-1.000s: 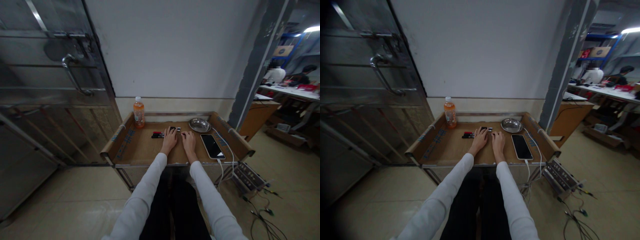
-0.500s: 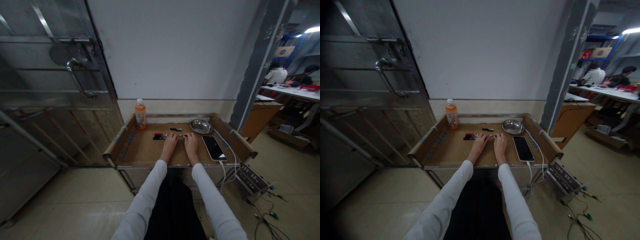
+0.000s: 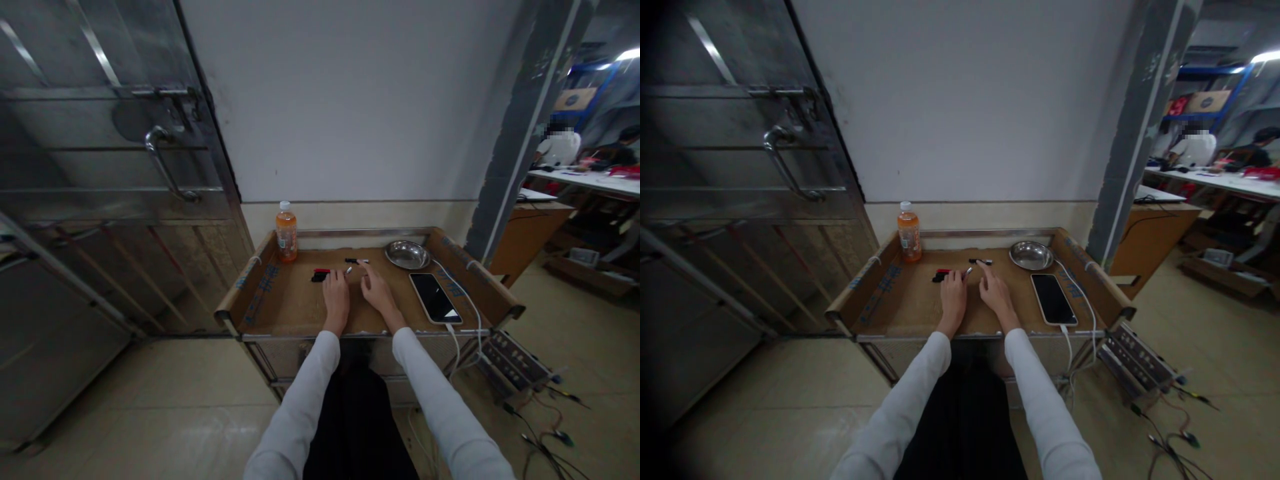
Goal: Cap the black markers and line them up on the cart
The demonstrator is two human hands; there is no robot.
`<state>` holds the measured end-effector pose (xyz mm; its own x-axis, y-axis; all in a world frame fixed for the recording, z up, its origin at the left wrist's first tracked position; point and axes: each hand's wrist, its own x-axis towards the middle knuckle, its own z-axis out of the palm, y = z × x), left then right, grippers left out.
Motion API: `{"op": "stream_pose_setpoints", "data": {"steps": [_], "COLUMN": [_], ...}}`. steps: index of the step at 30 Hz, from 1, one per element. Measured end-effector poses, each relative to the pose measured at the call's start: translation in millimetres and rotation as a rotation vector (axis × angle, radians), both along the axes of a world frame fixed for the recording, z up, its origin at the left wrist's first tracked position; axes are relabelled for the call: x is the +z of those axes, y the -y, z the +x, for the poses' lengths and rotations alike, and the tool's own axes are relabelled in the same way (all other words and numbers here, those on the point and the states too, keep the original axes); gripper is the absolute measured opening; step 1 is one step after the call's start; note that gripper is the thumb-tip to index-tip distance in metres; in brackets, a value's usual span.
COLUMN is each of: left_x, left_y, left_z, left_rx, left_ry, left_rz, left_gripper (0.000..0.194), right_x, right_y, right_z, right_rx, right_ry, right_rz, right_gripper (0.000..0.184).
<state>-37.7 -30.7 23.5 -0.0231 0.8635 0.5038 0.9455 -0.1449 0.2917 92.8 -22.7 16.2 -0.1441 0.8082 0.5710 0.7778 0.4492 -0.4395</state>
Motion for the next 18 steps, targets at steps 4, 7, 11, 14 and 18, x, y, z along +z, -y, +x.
{"op": "stream_pose_setpoints", "data": {"steps": [4, 7, 11, 14, 18], "left_x": [-0.6, -3.4, -4.5, -3.4, -5.5], "left_y": [10.1, 8.0, 0.9, -0.9, -2.2], "left_z": [-5.0, -6.5, -7.4, -6.9, -2.8], "left_rx": [0.228, 0.255, 0.248, 0.256, 0.180], "left_ry": [0.041, 0.097, 0.120, 0.122, 0.091], "left_rz": [-0.034, -0.030, 0.011, -0.026, -0.023], "left_gripper": [0.030, 0.033, 0.032, 0.033, 0.034], "right_x": [-6.0, -6.4, -1.1, 2.1, 1.9], "right_y": [-8.6, -15.8, -25.7, -33.5, -40.6], "right_z": [-3.0, -6.1, -11.4, -14.9, -15.8], "right_rx": [-0.174, -0.276, -0.302, -0.292, -0.276], "right_ry": [0.182, 0.268, 0.328, 0.351, 0.353], "right_rz": [-0.095, -0.134, -0.143, -0.153, -0.153], "right_gripper": [0.038, 0.037, 0.040, 0.043, 0.041]}}
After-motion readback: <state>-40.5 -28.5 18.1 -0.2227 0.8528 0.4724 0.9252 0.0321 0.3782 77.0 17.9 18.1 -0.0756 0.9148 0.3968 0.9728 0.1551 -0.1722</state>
